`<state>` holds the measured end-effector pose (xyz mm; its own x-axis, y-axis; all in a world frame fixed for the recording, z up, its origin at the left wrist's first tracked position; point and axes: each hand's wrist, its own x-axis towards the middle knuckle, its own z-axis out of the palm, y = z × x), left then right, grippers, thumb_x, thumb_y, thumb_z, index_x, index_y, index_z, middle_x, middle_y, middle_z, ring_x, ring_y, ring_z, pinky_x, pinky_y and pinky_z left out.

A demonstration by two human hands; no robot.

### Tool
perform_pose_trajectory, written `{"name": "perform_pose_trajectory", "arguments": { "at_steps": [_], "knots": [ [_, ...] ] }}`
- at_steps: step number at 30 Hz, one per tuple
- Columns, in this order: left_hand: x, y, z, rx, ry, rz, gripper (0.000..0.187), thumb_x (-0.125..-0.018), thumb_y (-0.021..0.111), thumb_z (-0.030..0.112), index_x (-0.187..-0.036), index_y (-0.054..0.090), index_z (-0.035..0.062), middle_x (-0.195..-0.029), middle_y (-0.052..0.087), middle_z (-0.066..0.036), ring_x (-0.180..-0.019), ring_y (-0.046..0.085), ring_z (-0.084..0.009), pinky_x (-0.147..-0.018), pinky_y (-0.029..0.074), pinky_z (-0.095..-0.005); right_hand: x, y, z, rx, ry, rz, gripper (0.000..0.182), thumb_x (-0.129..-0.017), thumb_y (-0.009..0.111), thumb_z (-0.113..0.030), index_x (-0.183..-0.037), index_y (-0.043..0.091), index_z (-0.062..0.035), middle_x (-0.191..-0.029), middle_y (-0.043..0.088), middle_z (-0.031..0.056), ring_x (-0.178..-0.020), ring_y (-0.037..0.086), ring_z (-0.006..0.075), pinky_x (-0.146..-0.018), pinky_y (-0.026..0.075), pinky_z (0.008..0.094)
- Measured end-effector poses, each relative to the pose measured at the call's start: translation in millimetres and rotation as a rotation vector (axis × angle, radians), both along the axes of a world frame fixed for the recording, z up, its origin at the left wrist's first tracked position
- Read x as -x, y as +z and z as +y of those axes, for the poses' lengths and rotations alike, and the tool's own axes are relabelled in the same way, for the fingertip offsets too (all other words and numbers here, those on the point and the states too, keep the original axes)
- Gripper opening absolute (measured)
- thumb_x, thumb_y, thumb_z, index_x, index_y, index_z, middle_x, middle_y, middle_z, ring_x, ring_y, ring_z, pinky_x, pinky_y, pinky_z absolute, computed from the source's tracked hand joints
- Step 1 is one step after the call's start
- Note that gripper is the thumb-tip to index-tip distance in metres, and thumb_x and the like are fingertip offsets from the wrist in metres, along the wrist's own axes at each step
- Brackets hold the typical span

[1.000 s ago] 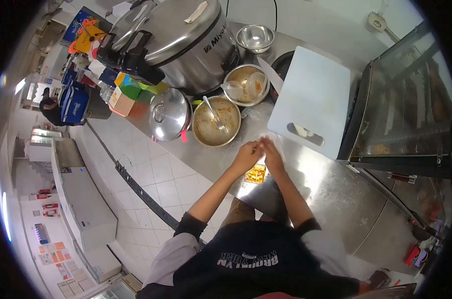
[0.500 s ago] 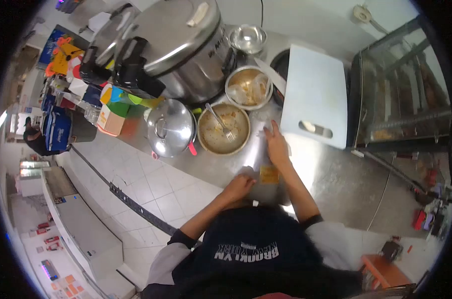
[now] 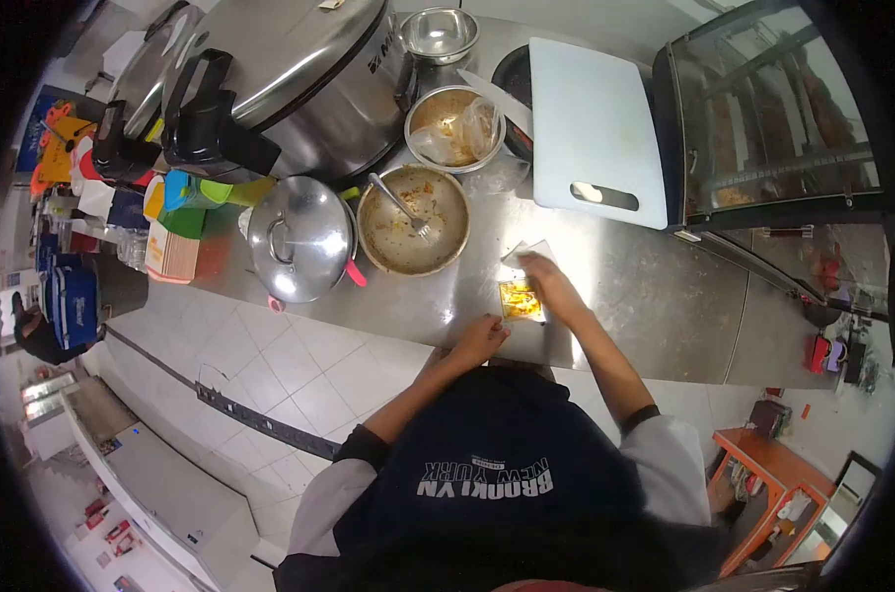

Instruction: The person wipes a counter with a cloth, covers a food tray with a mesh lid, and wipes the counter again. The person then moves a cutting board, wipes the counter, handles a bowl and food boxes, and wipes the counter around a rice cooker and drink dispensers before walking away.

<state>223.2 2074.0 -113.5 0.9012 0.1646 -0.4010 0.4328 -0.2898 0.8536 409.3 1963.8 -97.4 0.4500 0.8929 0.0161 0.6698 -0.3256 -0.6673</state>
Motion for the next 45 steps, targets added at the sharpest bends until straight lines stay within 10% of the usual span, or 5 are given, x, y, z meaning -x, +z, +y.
{"name": "perform_pose_trajectory", "arguments": {
  "at_steps": [8, 18, 25, 36, 45],
  "knots": [
    [-1, -24, -18, 0.18, 0.134, -0.086, 0.028, -0.085, 0.057, 0.019, -0.105, 0.052, -0.0001, -0.092, 0.053, -0.011, -0.084, 0.053, -0.0197, -0.074, 0.045, -0.0311, 46, 7, -5, 0.137, -0.129, -0.072, 0.07, -0.062, 0.068, -0.004, -0.124, 0.037, 0.0019, -0.119, 0.046, 0.0207, -0.113, 0.041, 0.0363, -0.097, 0.034, 0.0401],
    [21, -19, -18, 0.308, 0.215, 0.06, 0.029, -0.09, 0.051, 0.022, -0.111, 0.053, 0.0024, -0.097, 0.056, -0.006, -0.091, 0.053, -0.0136, -0.08, 0.044, -0.0268, 23, -8, -32, 0.087, -0.29, 0.087, 0.017, -0.066, 0.054, 0.005, -0.082, 0.057, 0.0029, -0.083, 0.057, 0.0216, -0.081, 0.056, 0.0364, -0.075, 0.045, 0.0414],
    [20, -28, -58, 0.227, 0.337, -0.076, 0.025, -0.082, 0.057, 0.016, -0.102, 0.059, 0.0008, -0.083, 0.06, -0.008, -0.078, 0.058, -0.0137, -0.07, 0.047, -0.0276, -25, 29, -213, 0.038, -0.794, -0.033, 0.019, -0.07, 0.065, -0.005, -0.087, 0.061, 0.0024, -0.07, 0.062, 0.0189, -0.059, 0.061, 0.0274, -0.055, 0.047, 0.0335],
    [-91, 40, -242, -0.282, 0.167, -0.226, 0.029, -0.087, 0.054, 0.028, -0.094, 0.062, 0.001, -0.077, 0.063, -0.009, -0.067, 0.059, -0.015, -0.061, 0.048, -0.0277, 60, 15, -583, -0.837, -1.45, 1.184, 0.035, -0.078, 0.066, -0.013, -0.108, 0.052, -0.0012, -0.096, 0.059, 0.0083, -0.085, 0.059, 0.019, -0.071, 0.049, 0.0322],
    [-74, 71, -327, 0.589, -0.143, 0.138, 0.024, -0.09, 0.05, 0.016, -0.11, 0.052, 0.005, -0.089, 0.055, -0.005, -0.075, 0.058, -0.0137, -0.07, 0.051, -0.0272, 84, -18, -636, -0.94, -1.313, 1.265, 0.04, -0.082, 0.062, -0.028, -0.112, 0.05, -0.0053, -0.099, 0.057, 0.0067, -0.087, 0.056, 0.0182, -0.071, 0.049, 0.0318]
  ]
}}
